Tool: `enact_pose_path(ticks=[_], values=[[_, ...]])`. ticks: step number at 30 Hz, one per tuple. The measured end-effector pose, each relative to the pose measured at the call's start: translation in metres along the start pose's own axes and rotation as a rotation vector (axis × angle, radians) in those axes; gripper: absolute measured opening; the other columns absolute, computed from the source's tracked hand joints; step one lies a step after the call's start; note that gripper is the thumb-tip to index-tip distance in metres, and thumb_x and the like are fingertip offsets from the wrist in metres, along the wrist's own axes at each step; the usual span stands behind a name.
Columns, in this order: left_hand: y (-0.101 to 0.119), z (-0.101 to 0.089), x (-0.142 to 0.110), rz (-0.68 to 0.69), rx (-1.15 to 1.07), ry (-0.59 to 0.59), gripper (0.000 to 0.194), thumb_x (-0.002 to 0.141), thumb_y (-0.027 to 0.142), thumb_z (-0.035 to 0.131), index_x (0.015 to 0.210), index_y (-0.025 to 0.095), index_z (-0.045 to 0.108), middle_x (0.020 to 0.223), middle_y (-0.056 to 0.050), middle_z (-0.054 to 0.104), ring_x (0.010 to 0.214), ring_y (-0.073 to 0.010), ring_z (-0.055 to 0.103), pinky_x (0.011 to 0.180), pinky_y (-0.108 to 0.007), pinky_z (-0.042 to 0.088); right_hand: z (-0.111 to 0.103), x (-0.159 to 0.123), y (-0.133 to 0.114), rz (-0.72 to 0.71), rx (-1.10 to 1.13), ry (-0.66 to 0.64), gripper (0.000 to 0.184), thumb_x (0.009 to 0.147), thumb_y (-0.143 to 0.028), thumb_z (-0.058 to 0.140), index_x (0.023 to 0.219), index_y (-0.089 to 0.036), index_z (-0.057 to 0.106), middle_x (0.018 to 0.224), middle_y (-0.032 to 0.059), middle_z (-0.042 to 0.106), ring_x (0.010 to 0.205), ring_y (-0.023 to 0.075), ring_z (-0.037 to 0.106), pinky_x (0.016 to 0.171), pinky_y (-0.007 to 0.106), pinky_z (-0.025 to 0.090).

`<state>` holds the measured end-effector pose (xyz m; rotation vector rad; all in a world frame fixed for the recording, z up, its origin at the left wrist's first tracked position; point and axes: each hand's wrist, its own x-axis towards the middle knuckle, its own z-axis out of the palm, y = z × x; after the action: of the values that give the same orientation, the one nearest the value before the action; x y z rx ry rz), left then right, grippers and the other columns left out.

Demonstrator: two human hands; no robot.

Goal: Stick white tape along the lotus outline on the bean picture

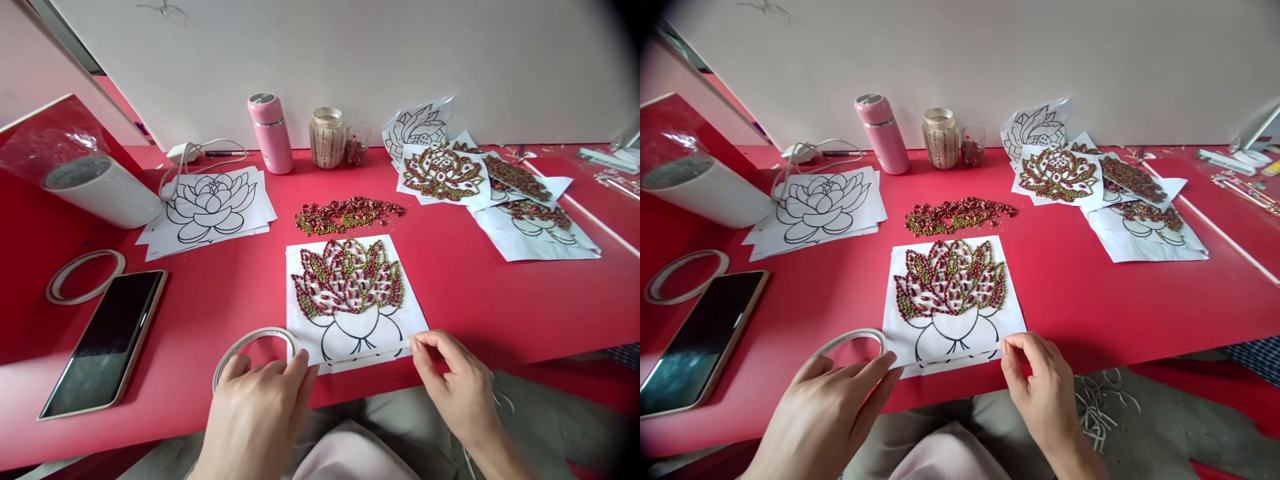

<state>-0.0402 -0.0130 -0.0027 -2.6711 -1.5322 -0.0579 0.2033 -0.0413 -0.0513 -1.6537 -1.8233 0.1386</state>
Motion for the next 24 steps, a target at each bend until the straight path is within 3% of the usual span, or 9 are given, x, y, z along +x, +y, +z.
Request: enact_pose_path(ticks=[6, 15, 24], values=[[0.004, -0.002, 0.007, 0.010, -0.014, -0.032, 0.031, 0.085, 0.030, 0.036, 0.063, 0.023, 0.056, 0.042, 0.005, 0.054, 0.034, -0.0152, 0.045, 0.049, -0.030, 0.033, -0.002, 0.004, 0.008, 0.033, -0.037, -0.012, 0.013, 0.085, -0.026, 0.050, 0.076, -0.019, 0.055, 0.069, 0.0011, 0.062, 0.060, 0.0135, 0.056, 0.062, 0.025, 0.044], [0.003, 0.003, 0.012, -0.044, 0.040, -0.085, 0.034, 0.086, 0.028, 0.036, 0.058, 0.021, 0.054, 0.043, 0.002, 0.056, 0.037, -0.0153, 0.049, 0.053, -0.031, 0.029, -0.003, 0.013, 0.010, 0.086, -0.032, -0.116, 0.018, 0.085, -0.029, 0.046, 0.073, -0.019, 0.054, 0.066, -0.0001, 0.060, 0.057, 0.0115, 0.055, 0.057, 0.021, 0.042], [0.001, -0.001, 0.022, -0.107, 0.002, -0.273, 0.037, 0.086, 0.030, 0.033, 0.059, 0.019, 0.055, 0.044, -0.001, 0.056, 0.041, -0.0172, 0.052, 0.053, -0.031, 0.030, -0.006, 0.014, 0.010, 0.102, -0.012, -0.186, 0.017, 0.084, -0.031, 0.048, 0.073, -0.020, 0.053, 0.065, -0.0009, 0.059, 0.056, 0.0117, 0.054, 0.056, 0.021, 0.042]])
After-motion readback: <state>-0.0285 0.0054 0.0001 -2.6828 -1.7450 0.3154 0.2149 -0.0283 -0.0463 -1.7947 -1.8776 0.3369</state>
